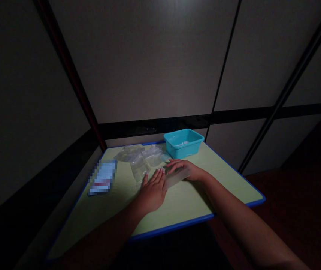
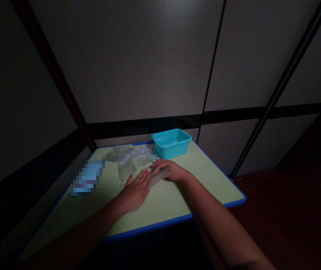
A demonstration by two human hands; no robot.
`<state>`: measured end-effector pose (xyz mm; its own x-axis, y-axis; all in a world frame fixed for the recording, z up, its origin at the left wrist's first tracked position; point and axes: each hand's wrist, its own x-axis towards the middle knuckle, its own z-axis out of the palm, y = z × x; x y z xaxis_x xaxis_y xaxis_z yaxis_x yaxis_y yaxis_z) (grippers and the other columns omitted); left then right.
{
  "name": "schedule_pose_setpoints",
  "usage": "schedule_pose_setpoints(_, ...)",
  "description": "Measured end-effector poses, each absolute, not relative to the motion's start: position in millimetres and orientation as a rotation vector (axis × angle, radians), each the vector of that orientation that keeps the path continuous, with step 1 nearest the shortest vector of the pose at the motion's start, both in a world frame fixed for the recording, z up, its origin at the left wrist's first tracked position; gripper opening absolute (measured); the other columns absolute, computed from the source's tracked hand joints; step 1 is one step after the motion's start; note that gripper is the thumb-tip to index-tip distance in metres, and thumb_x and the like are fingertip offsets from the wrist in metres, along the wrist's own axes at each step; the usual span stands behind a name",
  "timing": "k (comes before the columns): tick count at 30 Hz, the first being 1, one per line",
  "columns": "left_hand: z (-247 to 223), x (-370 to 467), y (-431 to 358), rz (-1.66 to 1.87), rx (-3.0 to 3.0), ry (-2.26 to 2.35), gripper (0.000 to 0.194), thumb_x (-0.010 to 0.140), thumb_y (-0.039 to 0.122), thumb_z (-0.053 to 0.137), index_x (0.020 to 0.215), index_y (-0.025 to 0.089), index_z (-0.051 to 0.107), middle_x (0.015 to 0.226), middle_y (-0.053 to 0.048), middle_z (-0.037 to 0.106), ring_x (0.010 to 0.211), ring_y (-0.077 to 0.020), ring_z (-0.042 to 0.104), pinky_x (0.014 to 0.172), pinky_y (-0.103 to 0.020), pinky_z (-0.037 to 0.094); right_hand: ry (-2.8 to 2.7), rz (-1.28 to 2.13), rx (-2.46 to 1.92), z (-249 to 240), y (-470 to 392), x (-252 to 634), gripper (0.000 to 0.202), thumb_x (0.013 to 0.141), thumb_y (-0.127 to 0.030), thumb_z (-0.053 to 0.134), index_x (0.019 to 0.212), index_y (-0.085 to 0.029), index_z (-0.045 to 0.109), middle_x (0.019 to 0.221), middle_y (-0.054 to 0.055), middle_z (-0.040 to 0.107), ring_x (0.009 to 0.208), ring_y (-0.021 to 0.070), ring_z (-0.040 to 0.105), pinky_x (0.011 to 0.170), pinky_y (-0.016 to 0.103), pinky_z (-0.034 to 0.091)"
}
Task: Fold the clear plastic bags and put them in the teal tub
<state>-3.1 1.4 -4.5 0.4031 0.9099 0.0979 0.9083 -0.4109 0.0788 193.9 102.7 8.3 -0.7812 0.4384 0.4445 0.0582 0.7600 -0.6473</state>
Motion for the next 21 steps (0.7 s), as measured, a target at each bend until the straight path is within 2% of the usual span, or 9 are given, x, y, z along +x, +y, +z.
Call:
schedule_pose_setpoints(4, -5.6, -3.8, 3.3, 0.193, 2.591, 1.634, 0.056, 0.093, 0.036, 0.026, 0.145, 0.014, 0.020, 0.150, -0.010, 0.018, 0.138, -0.0245, 0.015, 0.108, -0.054, 0.014, -2.328, 0.930, -0.299, 12.3, 97.7, 191.0, 0.037, 0.076, -0.050, 0.062, 0.082, -0.015, 0.071, 0.093, 0.014, 0.069, 0.096, 0.0212, 0.061, 0.096, 0.039, 0.039)
schedule_pose_setpoints(7, -0.1, -5.9, 3.7, 0.178, 2.579, 1.563, 0.070, 0.090, 0.054, 0.028, 0.145, 0.013, 0.016, 0.151, -0.011, 0.013, 0.139, -0.0254, 0.011, 0.109, -0.054, 0.010, -2.329, 1.010, -0.284, 14.8, 94.3, 191.8, 0.039, 0.076, -0.051, 0.061, 0.082, -0.014, 0.071, 0.089, 0.014, 0.069, 0.089, 0.0204, 0.062, 0.084, 0.035, 0.047)
schedule_pose_setpoints(11, 14.0, -12.4, 0.4, 0.181, 2.581, 1.536, 0.092, 0.079, 0.070, 0.039, 0.145, 0.011, 0.015, 0.151, -0.015, 0.008, 0.140, -0.0273, 0.006, 0.109, -0.052, 0.007, -2.296, 1.049, -0.296, 14.4, 96.0, 195.4, 0.038, 0.075, -0.049, 0.063, 0.087, -0.014, 0.070, 0.095, 0.014, 0.069, 0.094, 0.0223, 0.062, 0.087, 0.037, 0.046)
schedule_pose_setpoints(16, 23.2, -17.8, -9.3, 0.092, 2.634, 1.341, 0.097, 0.076, 0.071, 0.043, 0.146, 0.012, 0.011, 0.151, -0.017, 0.004, 0.139, -0.0293, 0.002, 0.109, -0.051, 0.007, -2.233, 0.996, -0.495, 10.6, 100.8, 200.8, 0.026, 0.073, -0.041, 0.068, 0.081, -0.016, 0.071, 0.093, 0.011, 0.071, 0.096, 0.0246, 0.062, 0.097, 0.046, 0.041)
schedule_pose_setpoints(21, 17.2, -14.5, -16.6, 0.048, 2.623, 1.219, 0.100, 0.074, 0.074, 0.042, 0.146, 0.012, 0.011, 0.150, -0.018, 0.005, 0.139, -0.0296, 0.005, 0.108, -0.054, 0.003, -2.288, 1.260, -0.547, 15.2, 96.2, 204.8, 0.028, 0.071, -0.040, 0.069, 0.084, -0.015, 0.071, 0.095, 0.010, 0.071, 0.098, 0.0231, 0.062, 0.099, 0.042, 0.039)
